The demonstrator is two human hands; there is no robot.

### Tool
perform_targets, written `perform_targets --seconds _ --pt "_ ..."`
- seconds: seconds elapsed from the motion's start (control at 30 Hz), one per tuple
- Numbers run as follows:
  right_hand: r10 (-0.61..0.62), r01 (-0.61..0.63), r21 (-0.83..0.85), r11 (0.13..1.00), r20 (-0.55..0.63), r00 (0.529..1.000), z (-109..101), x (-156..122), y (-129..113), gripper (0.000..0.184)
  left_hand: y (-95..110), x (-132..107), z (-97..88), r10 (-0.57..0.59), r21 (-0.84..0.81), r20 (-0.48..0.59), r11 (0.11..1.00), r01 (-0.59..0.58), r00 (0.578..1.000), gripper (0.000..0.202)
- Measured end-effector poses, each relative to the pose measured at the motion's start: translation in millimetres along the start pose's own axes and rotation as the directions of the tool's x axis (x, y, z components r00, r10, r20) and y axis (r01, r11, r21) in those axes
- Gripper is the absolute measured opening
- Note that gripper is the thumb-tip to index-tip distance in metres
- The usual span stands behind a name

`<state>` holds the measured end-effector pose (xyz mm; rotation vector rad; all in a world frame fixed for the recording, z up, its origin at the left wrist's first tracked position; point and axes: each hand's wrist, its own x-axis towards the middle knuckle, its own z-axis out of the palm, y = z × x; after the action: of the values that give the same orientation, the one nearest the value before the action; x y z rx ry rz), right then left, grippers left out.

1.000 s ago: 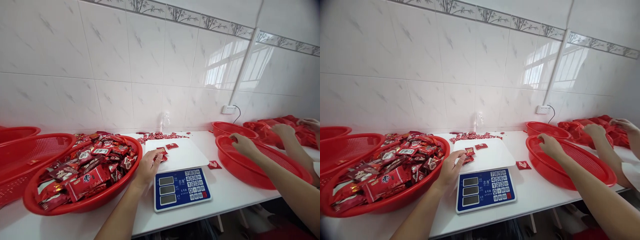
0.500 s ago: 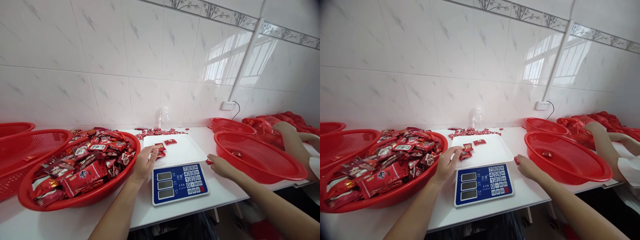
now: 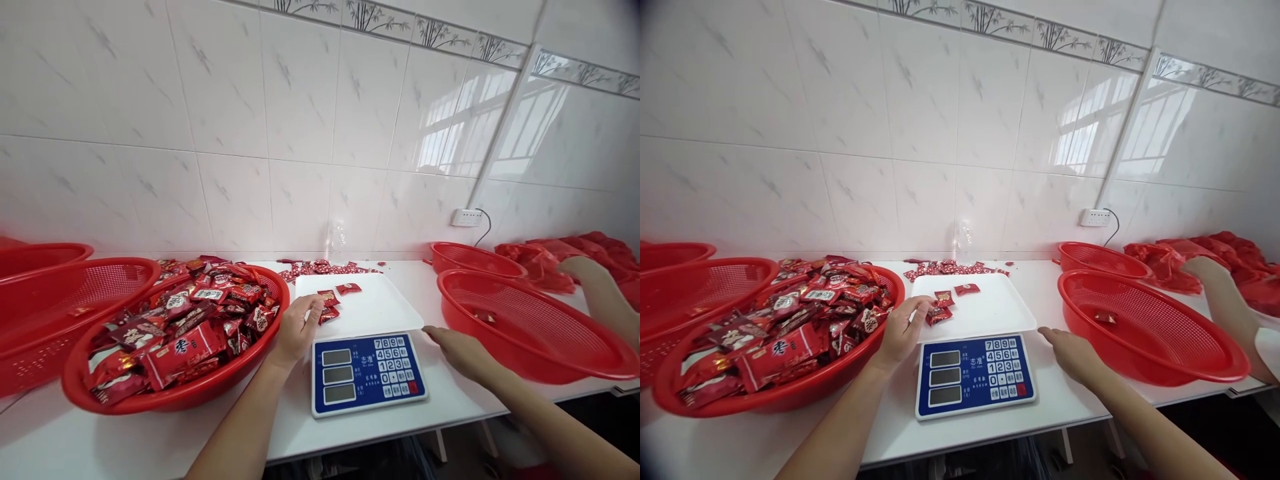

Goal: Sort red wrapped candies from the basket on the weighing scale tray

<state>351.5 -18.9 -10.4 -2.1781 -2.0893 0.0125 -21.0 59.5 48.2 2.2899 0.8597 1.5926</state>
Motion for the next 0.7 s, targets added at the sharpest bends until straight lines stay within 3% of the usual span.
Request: perform_targets --seconds 0.07,0.17,0.27,0.37,0.43,0.57,0.7 --pt "0.017 -0.016 0.014 1.0 -0.128 0.992 -20.9 -10.3 7.5 0.047 0.0 0.1 0.6 -0.003 0.001 0.001 1.0 0.003 1.0 0.027" --pt "0.08 -0.076 0.027 0.997 -0.369 0.926 -56.4 -16.3 31.3 0.045 1.1 0.7 1.3 -0.012 0.003 -0.013 1.0 0.012 1.0 0.028" --pt "0.176 -0.187 0.017 0.982 -0.431 0.885 -80.4 -11.6 55.1 0.045 2.7 0.9 1.4 -0.014 -0.012 -0.018 1.0 0.014 1.0 0.028" --pt "0.188 -0.175 0.069 0.982 -0.418 0.889 -85.7 1.9 52.8 0.048 2.7 -0.1 1.4 -0.014 -0.029 -0.047 0.999 0.013 0.999 0.028" --pt "0.122 -0.073 0.141 0.987 -0.373 0.92 -82.5 14.8 30.4 0.054 1.2 -1.0 1.9 -0.013 -0.054 -0.095 0.998 0.008 0.995 0.03" --pt "-0.125 0.191 0.285 0.939 -0.236 0.964 -73.1 48.7 -45.9 0.061 -2.4 -2.1 2.9 -0.017 -0.134 -0.173 0.991 -0.006 0.985 0.04" --pt "-0.259 0.294 0.339 0.894 -0.145 0.955 -65.2 91.4 -118.6 0.067 -3.0 -2.8 2.6 -0.022 -0.199 -0.174 0.98 -0.013 0.984 0.044"
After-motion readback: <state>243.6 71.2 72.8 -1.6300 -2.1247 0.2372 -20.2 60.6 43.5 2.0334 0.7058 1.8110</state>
